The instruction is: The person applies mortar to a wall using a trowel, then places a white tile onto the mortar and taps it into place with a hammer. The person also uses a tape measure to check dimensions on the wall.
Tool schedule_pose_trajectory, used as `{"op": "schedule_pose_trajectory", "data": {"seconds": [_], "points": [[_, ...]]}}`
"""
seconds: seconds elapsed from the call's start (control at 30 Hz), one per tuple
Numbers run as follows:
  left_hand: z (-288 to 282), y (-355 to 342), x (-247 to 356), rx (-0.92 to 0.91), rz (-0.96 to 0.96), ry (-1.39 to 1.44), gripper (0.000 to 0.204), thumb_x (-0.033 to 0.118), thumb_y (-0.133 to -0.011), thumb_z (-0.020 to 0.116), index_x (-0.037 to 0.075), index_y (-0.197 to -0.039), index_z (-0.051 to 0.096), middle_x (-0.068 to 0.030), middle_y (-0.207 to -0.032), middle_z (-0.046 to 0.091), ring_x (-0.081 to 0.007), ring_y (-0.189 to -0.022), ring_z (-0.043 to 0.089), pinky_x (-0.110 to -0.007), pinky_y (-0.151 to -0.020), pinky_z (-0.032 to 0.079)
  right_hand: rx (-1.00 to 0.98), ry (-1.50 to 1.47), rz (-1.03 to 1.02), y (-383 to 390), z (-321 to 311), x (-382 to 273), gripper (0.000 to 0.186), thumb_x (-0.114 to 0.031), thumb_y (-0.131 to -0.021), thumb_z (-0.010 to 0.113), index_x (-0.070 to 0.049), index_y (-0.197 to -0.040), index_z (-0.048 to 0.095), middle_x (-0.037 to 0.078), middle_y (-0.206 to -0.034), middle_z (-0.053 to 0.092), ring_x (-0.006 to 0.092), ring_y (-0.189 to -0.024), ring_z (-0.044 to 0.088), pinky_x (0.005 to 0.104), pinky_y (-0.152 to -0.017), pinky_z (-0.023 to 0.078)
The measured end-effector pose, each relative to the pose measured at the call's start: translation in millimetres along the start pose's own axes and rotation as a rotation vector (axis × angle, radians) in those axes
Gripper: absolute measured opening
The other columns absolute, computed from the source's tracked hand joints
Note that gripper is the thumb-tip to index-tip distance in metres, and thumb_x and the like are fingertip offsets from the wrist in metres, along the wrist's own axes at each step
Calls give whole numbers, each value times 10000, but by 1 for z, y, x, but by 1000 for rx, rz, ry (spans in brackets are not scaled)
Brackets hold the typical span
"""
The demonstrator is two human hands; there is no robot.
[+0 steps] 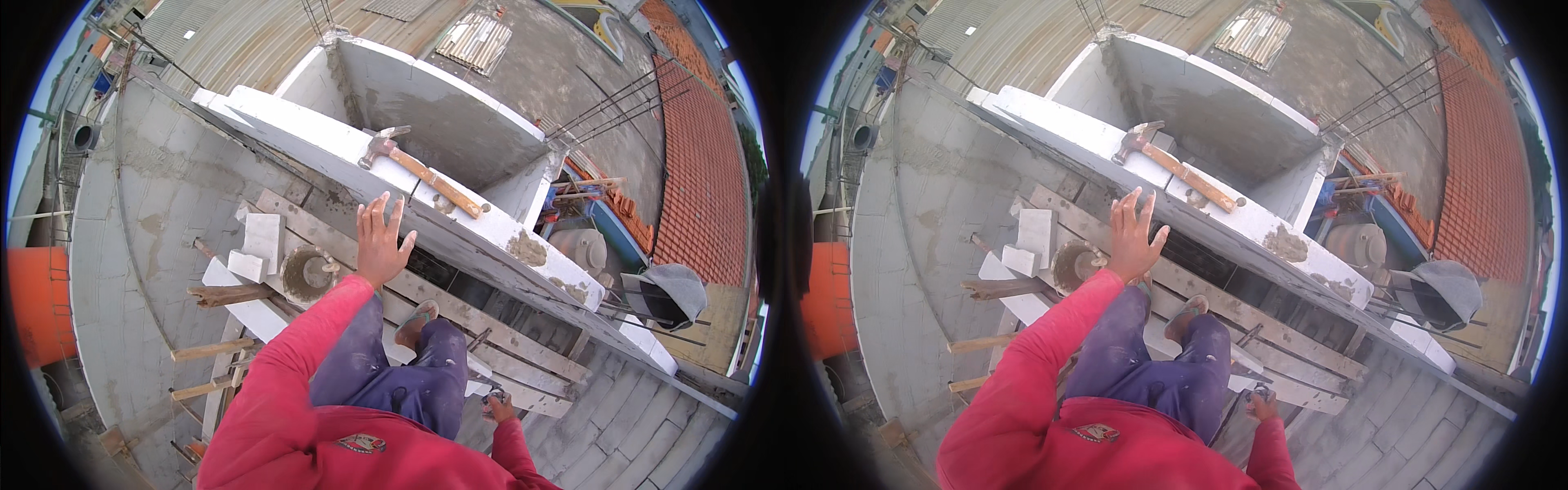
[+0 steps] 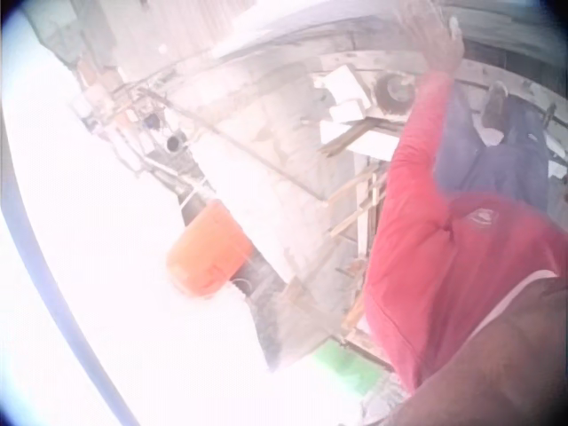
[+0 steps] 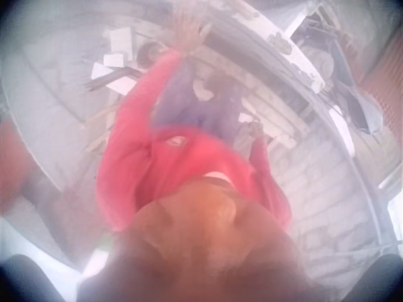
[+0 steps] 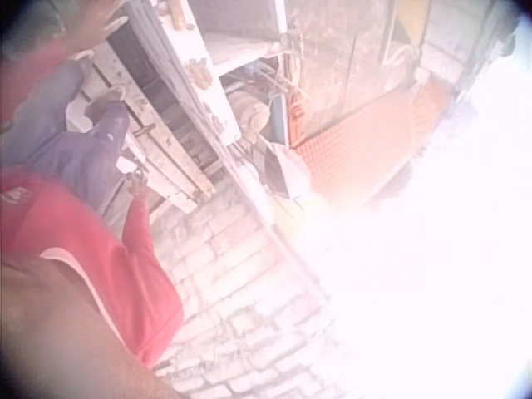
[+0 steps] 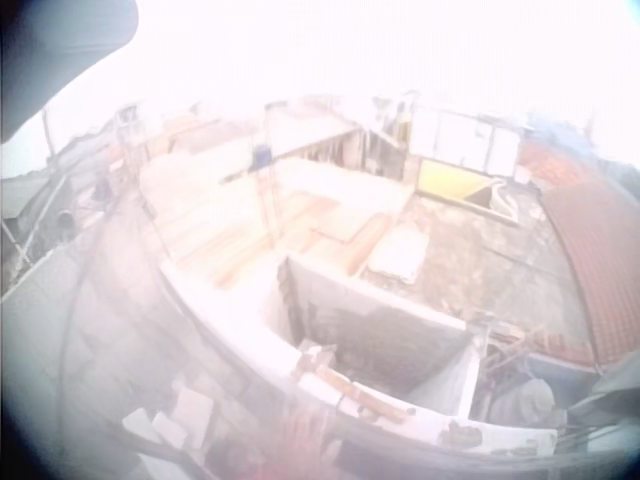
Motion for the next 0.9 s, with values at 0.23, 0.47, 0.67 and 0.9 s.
{"op": "schedule_pose_trajectory", "data": {"seconds": [0.23,0.47,0.67,0.9], "points": [[42,-34,66,-48,-1020,1433,607,277,-1038,526,19,-1550,327,-198,-1543,365,-304,-1461,339,-413,-1167,321,5,-19,-47,75,-21,-32,482,-269,-879,668,-115,-1270,431,144,-1011,664,252,-760,675,423,-577,609],[-10,1,118,23,-983,1342,293,237,-1058,509,46,-1244,632,-27,-1131,645,-111,-1029,580,-288,-917,476,-24,-26,-58,97,-34,-53,756,-267,-896,661,-49,-1478,231,171,-1003,670,283,-708,688,444,-596,621],[-25,60,112,-276,-1029,1271,329,261,-1061,518,55,-1308,588,-46,-1136,642,-118,-957,612,-273,-855,503,-176,-243,-225,130,-33,-138,786,-293,-977,557,-105,-1573,80,243,-1153,610,381,-817,721,461,-701,638],[-104,103,168,-827,-973,1311,351,254,-1057,530,4,-1301,569,-86,-1165,654,-154,-958,643,-291,-840,539,-510,-332,-450,215,65,-286,524,-408,-1022,543,-32,-1361,408,202,-1090,655,324,-847,741,369,-632,610]]}}
Point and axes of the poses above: each hand's wrist, its own y-axis away from the middle knuckle, its own z-axis out of the palm, x = y × z, the point moved 2 cm from there along -y, towards the middle knuckle
